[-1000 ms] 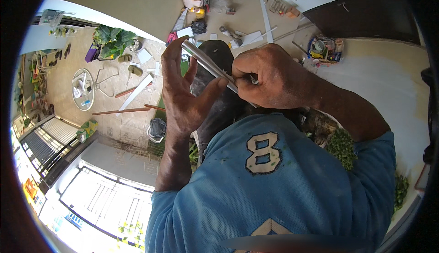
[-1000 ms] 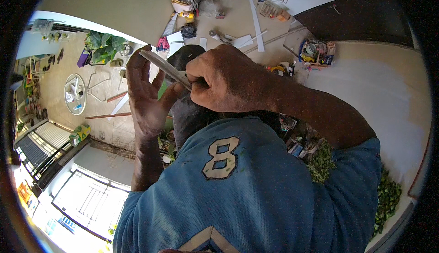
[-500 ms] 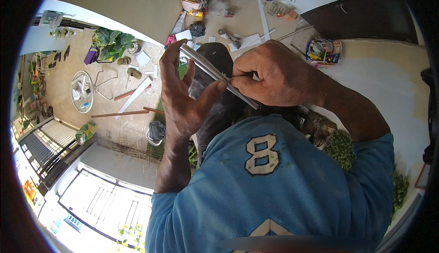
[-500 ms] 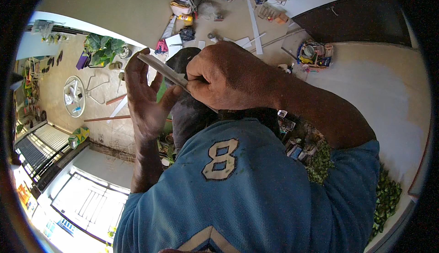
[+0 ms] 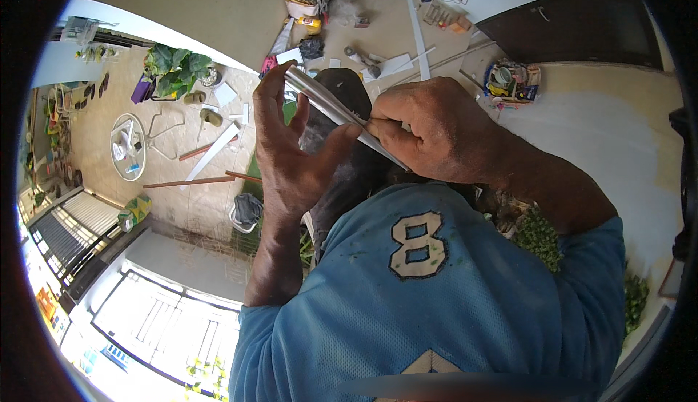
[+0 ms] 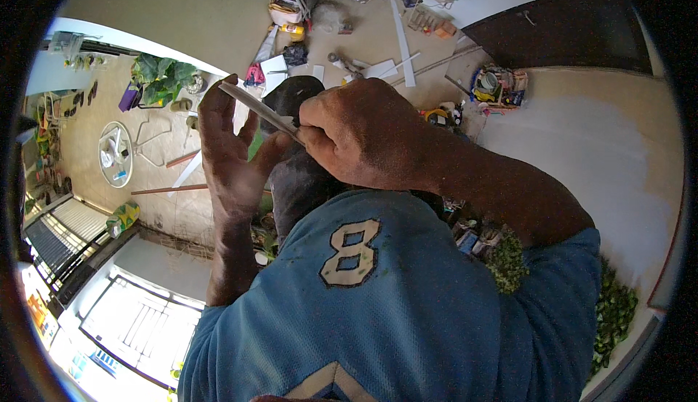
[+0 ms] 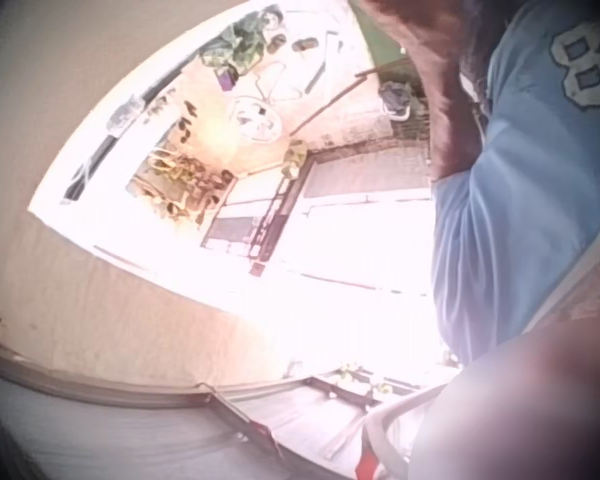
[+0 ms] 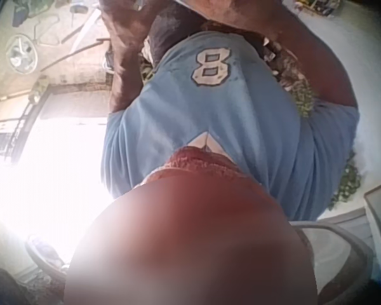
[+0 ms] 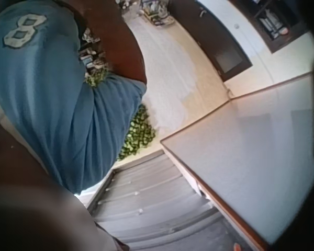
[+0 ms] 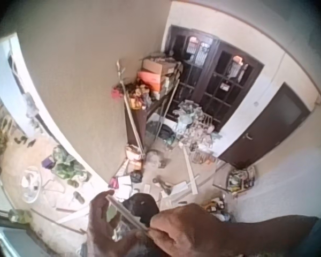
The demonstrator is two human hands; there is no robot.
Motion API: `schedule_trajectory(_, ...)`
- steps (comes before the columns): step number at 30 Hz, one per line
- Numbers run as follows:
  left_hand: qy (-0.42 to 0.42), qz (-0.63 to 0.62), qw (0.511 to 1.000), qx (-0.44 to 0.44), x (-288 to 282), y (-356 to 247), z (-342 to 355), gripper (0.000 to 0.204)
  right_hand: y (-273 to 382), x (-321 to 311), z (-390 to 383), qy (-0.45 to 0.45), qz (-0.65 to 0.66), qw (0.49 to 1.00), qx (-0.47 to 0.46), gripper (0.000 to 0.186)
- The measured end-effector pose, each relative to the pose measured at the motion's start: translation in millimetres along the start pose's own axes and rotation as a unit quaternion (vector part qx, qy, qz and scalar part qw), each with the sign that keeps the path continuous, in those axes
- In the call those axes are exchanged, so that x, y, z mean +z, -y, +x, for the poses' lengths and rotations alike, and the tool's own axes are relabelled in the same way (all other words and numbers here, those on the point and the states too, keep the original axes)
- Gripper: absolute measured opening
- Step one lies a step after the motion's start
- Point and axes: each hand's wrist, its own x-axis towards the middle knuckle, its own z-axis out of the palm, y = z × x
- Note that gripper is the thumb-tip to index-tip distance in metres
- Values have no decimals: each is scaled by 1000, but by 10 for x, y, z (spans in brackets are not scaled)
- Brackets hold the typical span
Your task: The person installs white ceiling panels by hand, aligning them with an orange trim and pressing them into place. The person uses a caulking gun to apply sealant along the trim and continues to fit additional panels.
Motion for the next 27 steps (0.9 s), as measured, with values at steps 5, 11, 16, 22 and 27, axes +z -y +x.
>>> schedule_trajectory(5,-7,18,1000,7,40,-3,-18,110,43,-14,-24,16,-4,999,43,22)
schedule_trajectory(11,-11,39,999,-7,74,-32,-63,109,76,98,-46,1,-38,998,52,20)
schedule_trajectory(16,-9,20,1000,2,63,-54,-51,109,39,22,-90,-24,-2,1000,14,20)
schedule_trajectory(22,-18,-1,1000,1,78,-13,-49,109,-60,-4,-208,-15,11,1000,-2,18)
schedule_trajectory(27,-21,12,1000,2,145,16,-61,110,-114,127,-250,-9,4,1000,24,16)
